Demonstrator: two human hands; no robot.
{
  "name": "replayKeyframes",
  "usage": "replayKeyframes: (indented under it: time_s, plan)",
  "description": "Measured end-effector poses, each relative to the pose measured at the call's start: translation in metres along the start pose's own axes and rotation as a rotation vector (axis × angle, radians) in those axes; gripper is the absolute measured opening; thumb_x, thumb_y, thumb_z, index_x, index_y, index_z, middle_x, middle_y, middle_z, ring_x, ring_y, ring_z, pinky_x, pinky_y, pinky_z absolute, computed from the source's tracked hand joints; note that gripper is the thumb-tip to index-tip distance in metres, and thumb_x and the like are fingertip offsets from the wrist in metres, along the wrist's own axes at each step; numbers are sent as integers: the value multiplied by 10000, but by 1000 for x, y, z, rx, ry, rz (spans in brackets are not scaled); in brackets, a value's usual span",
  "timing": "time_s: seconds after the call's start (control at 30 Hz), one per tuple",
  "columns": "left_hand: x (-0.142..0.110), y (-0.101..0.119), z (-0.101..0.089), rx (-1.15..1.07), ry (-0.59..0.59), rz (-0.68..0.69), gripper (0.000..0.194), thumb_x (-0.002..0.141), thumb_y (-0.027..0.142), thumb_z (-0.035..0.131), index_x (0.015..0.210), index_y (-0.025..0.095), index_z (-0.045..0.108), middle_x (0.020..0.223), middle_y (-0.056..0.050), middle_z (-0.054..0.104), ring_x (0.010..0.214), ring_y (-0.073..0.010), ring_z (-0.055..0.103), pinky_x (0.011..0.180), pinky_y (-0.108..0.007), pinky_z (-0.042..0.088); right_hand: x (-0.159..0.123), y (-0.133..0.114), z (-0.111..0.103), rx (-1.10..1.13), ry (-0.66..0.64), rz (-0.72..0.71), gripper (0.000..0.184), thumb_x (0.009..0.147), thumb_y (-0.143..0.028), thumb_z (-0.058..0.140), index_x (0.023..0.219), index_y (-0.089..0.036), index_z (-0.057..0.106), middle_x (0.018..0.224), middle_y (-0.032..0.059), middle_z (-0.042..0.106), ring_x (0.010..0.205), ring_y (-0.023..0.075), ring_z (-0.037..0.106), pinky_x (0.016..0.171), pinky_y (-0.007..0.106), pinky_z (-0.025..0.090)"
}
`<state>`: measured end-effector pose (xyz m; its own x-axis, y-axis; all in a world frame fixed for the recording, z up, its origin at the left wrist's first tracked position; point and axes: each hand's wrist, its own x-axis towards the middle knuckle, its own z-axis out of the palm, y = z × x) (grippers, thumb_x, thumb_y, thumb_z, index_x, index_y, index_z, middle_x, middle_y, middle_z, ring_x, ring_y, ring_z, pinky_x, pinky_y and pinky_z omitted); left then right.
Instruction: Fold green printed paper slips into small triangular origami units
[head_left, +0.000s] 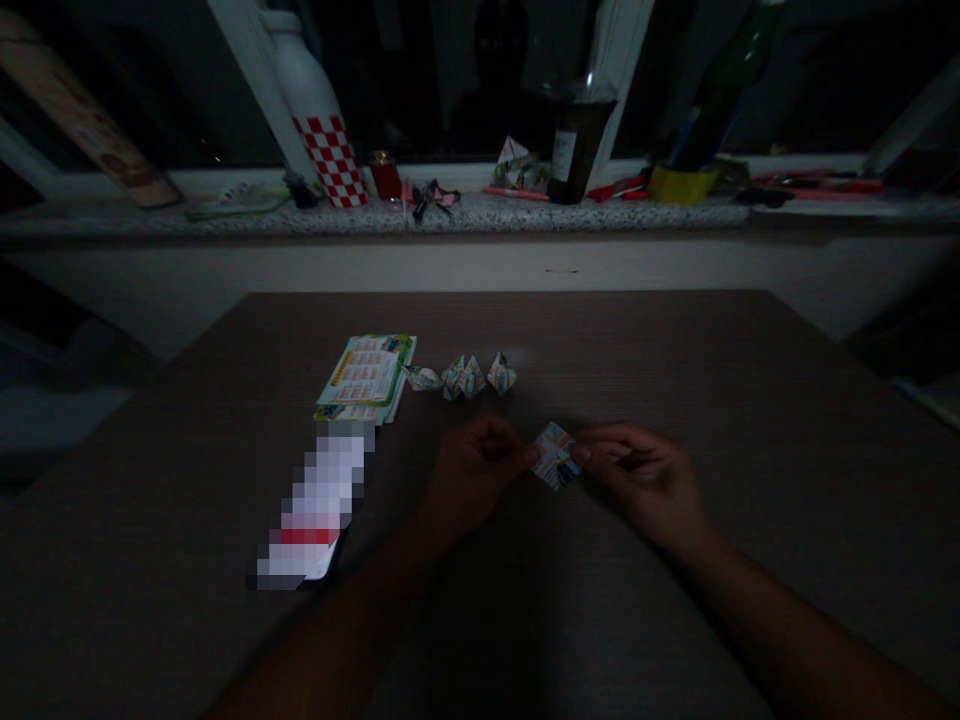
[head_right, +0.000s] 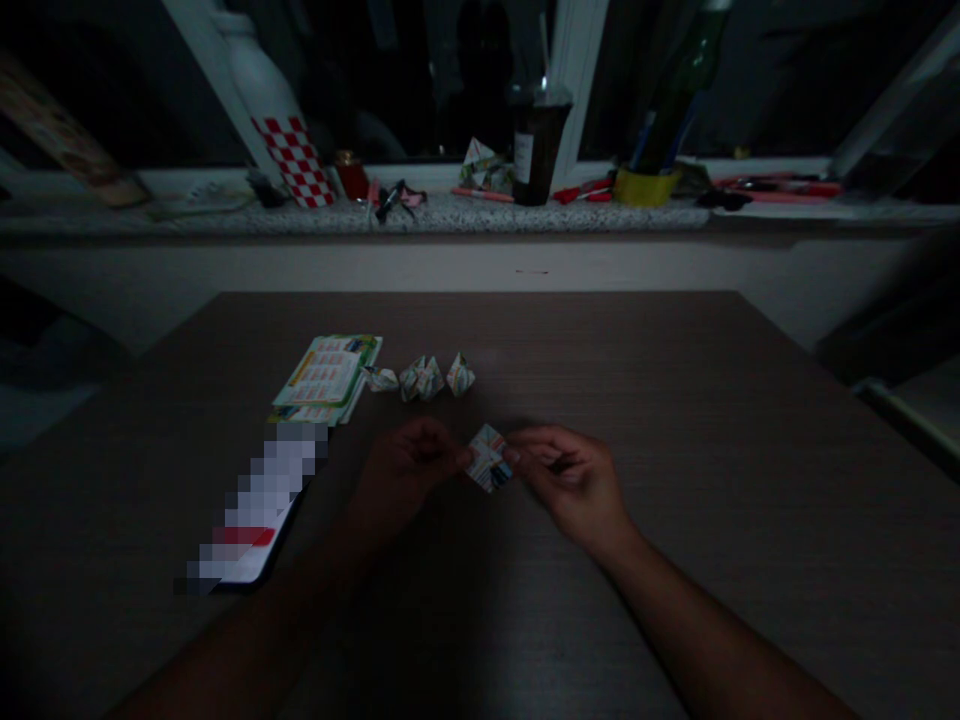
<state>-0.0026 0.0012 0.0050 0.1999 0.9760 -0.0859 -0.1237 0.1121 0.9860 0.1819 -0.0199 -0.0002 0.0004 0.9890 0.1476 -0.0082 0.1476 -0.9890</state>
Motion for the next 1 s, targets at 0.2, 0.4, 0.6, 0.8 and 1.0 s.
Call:
replayKeyframes:
  time_s: [0.2, 0.4, 0.6, 0.8, 1.0]
  plan:
    - [1, -4, -1, -29, 19, -21, 236, 626, 226, 780, 650, 147, 559, 595, 37, 607, 572, -93, 567, 585, -209, 442, 0, 3, 0, 8, 22, 14, 278, 726, -372, 744, 933, -199, 675, 693, 22, 726, 601, 154, 667, 559, 250, 529]
    - [3, -7, -1, -55, 20, -56, 248, 607, 248, 790, 665, 145, 571, 606, 37, 601, 576, -92, 557, 588, -212, 440, 1, 3, -3, -83, 7, -3, 271, 788, -455, 667, 891, -206, 698, 777, 53, 741, 694, 185, 680, 632, 290, 542]
    - [3, -5, 2, -69, -9, -82, 242, 609, 246, 781, 679, 143, 573, 623, 37, 599, 591, -88, 551, 598, -212, 430, 1, 10, -4, -101, -3, -20, 206, 830, -389, 630, 919, -220, 710, 836, 37, 739, 749, 168, 671, 678, 270, 530]
    - [2, -4, 2, -91, -24, -75, 243, 604, 242, 784, 667, 140, 572, 604, 40, 587, 576, -79, 531, 586, -203, 415, 0, 9, -2, -110, -28, -43, 177, 858, -334, 601, 949, -212, 692, 860, 41, 741, 766, 164, 683, 694, 271, 547]
    - [3, -6, 3, -178, -21, -106, 245, 578, 220, 791, 678, 144, 581, 616, 37, 590, 590, -88, 538, 597, -209, 424, 0, 7, -2, -115, -57, -87, 168, 845, -307, 615, 962, -210, 686, 894, 59, 742, 790, 177, 695, 708, 288, 566]
